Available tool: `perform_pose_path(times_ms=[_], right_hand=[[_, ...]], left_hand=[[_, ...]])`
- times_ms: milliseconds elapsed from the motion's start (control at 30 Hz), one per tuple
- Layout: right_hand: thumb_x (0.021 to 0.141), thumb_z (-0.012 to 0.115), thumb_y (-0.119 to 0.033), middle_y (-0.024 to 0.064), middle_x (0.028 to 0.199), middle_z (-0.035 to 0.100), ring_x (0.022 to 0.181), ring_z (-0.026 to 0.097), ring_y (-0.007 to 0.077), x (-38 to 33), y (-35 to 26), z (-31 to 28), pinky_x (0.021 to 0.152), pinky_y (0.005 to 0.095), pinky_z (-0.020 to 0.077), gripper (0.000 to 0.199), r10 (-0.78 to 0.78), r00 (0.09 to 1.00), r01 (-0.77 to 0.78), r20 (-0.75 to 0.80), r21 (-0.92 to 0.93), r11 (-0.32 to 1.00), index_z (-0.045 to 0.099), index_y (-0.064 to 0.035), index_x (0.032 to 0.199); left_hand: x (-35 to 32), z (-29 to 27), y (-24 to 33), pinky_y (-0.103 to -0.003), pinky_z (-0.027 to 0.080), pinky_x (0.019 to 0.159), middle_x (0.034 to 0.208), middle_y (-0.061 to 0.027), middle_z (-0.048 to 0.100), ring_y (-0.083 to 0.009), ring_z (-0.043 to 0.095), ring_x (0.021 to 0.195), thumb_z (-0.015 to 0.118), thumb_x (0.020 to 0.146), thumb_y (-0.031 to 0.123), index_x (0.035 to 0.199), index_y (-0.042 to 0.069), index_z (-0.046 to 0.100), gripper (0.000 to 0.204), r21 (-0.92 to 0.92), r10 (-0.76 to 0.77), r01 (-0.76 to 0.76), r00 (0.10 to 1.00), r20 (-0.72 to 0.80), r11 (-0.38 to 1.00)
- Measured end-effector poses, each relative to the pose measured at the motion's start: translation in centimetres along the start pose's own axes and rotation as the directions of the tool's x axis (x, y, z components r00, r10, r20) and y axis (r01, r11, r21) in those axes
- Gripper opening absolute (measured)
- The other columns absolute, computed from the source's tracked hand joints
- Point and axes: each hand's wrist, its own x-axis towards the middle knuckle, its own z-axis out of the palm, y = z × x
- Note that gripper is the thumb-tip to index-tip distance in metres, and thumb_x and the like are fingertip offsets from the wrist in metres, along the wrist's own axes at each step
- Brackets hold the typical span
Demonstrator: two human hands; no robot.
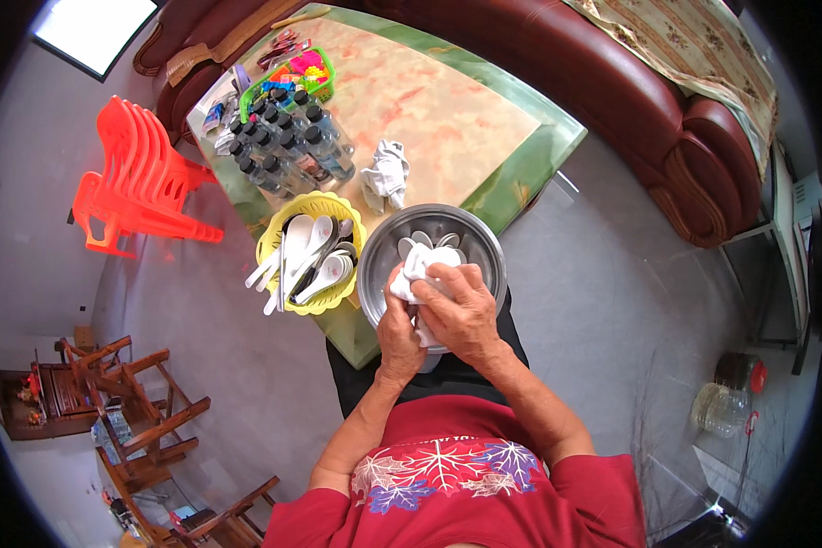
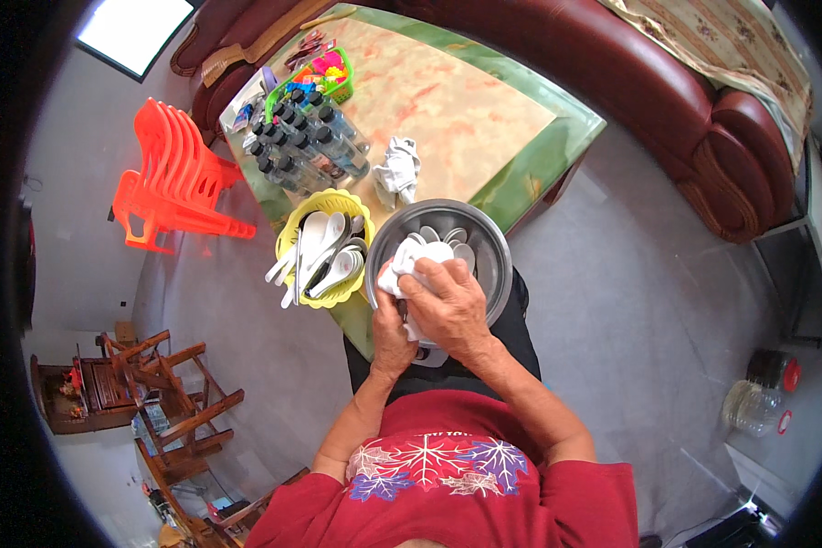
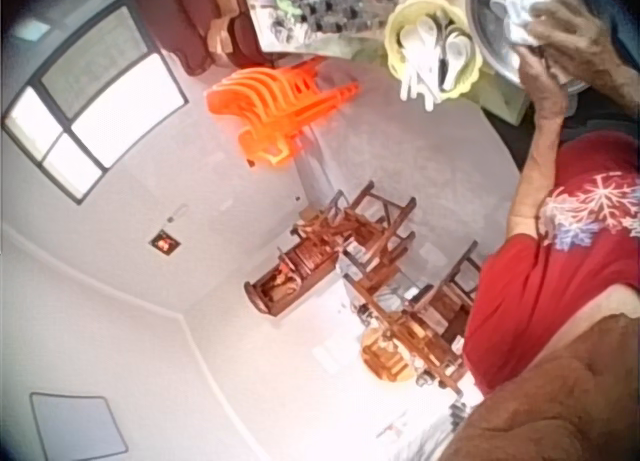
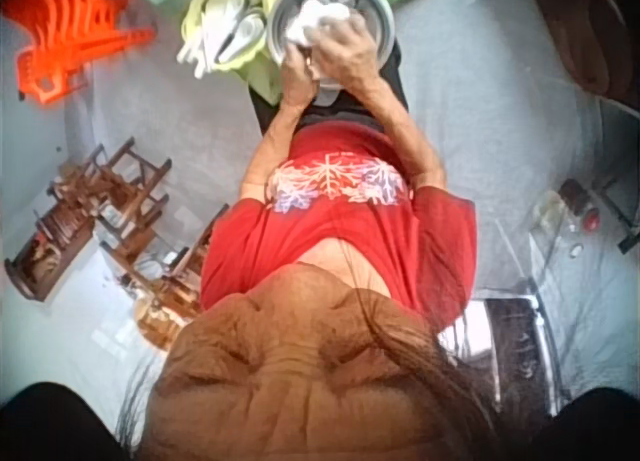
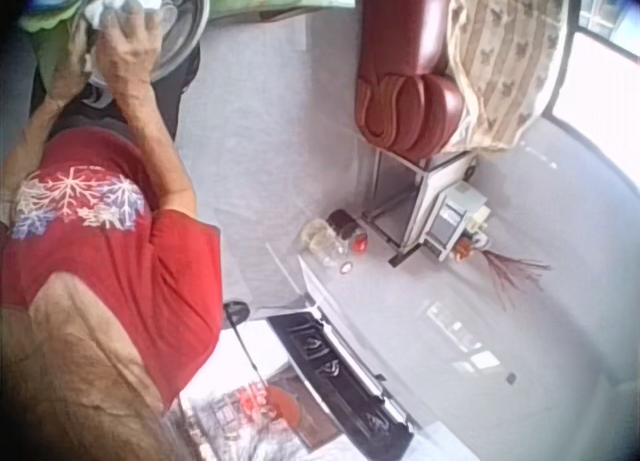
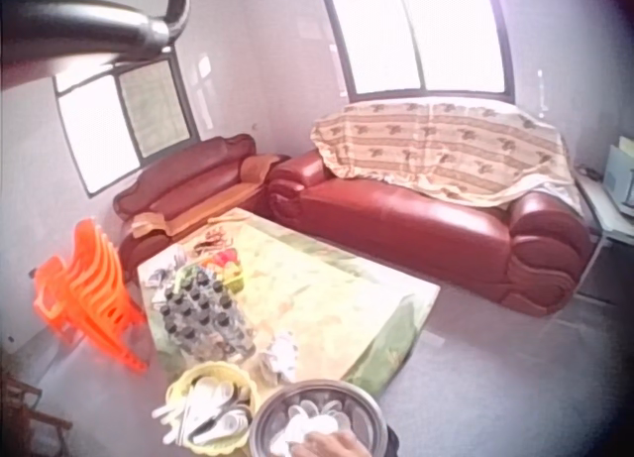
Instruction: The person sits at a table and wipes white plastic spoons with a white cloth. They pick up spoons one by one from a metal bowl, wipe them thoroughly, and place them into a yellow plastic basket.
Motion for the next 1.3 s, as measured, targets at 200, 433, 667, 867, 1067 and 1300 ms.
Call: perform_pose_path(times_ms=[200, 433, 667, 867, 1067, 1300], right_hand=[[0.072, 0.064, -0.008, 0.009, 0.092, 0.059, 0.079, 0.052, 0.0291, 2.2, 3.7, 1.2, 0.072, 0.0375, 0.0433, 0.016, 0.264, 0.964, -0.262, 0.011, 0.167, 0.95, 0.064, -0.0054, 0.088], [0.064, 0.067, -0.009, 0.0042, 0.092, 0.059, 0.087, 0.051, 0.0262, 0.0, 0.6, 0.8, 0.077, 0.0332, 0.0427, 0.025, 0.04, 0.995, -0.045, 0.096, 0.045, 0.998, 0.064, -0.0108, 0.089], [0.074, 0.064, -0.018, 0.0047, 0.082, 0.058, 0.079, 0.054, 0.0246, 0.4, 2.9, 1.0, 0.065, 0.0385, 0.0384, 0.011, 0.127, 0.965, -0.142, 0.228, 0.049, 0.989, 0.061, -0.0107, 0.082], [0.09, 0.054, -0.025, 0.0061, 0.076, 0.064, 0.066, 0.059, 0.0102, 1.3, 5.6, 0.9, 0.059, 0.0253, 0.0474, 0.027, 0.507, 0.572, -0.781, 0.645, 0.618, 0.094, 0.063, 0.0005, 0.087], [0.094, 0.044, -0.026, 0.0053, 0.088, 0.062, 0.077, 0.06, 0.0165, 1.6, 0.4, 3.6, 0.066, 0.0257, 0.0485, 0.029, 0.652, 0.438, -0.308, 0.619, 0.784, -0.539, 0.055, -0.0018, 0.105], [0.092, 0.048, -0.017, 0.0097, 0.079, 0.057, 0.07, 0.055, 0.0151, -0.3, -0.9, 3.8, 0.062, 0.0299, 0.044, 0.018, 0.657, 0.531, -0.807, 0.535, 0.556, 0.2, 0.056, -0.0007, 0.09]], left_hand=[[-0.4, 0.2, 1.8, -0.033, 0.047, 0.072, 0.083, -0.0143, 0.058, -0.0276, 0.059, 0.077, 0.059, 0.081, -0.002, 0.138, 0.0, 0.021, 0.069, 0.196, 0.191, -0.175, 0.98, -0.065, 0.965], [0.0, -0.5, 0.8, -0.031, 0.047, 0.076, 0.094, -0.0143, 0.062, -0.0271, 0.062, 0.083, 0.06, 0.077, -0.003, 0.143, 0.002, 0.006, 0.085, 0.218, 0.124, -0.123, 0.992, 0.007, 0.968], [-1.0, -0.5, -0.5, -0.033, 0.047, 0.069, 0.09, -0.0145, 0.061, -0.0292, 0.061, 0.077, 0.061, 0.073, -0.007, 0.141, 0.004, 0.021, 0.079, 0.1, 0.164, -0.17, 0.984, 0.064, 0.98], [-0.3, -1.2, 1.3, -0.029, 0.047, 0.072, 0.093, -0.0081, 0.062, -0.0201, 0.061, 0.079, 0.058, 0.086, 0.003, 0.134, 0.003, 0.037, 0.052, -0.004, 0.081, -0.08, 0.994, 0.077, 0.997], [0.5, -0.4, 0.6, -0.017, 0.043, 0.059, 0.101, 0.0023, 0.054, -0.0051, 0.051, 0.072, 0.039, 0.098, 0.021, 0.141, 0.015, 0.03, 0.045, -0.571, -0.297, 0.351, 0.936, 0.189, 0.742], [0.9, -1.5, 1.0, -0.019, 0.045, 0.054, 0.1, 0.0011, 0.057, -0.005, 0.054, 0.069, 0.04, 0.097, 0.031, 0.136, 0.019, 0.035, 0.041, -0.747, -0.446, 0.551, 0.812, 0.377, 0.371]])
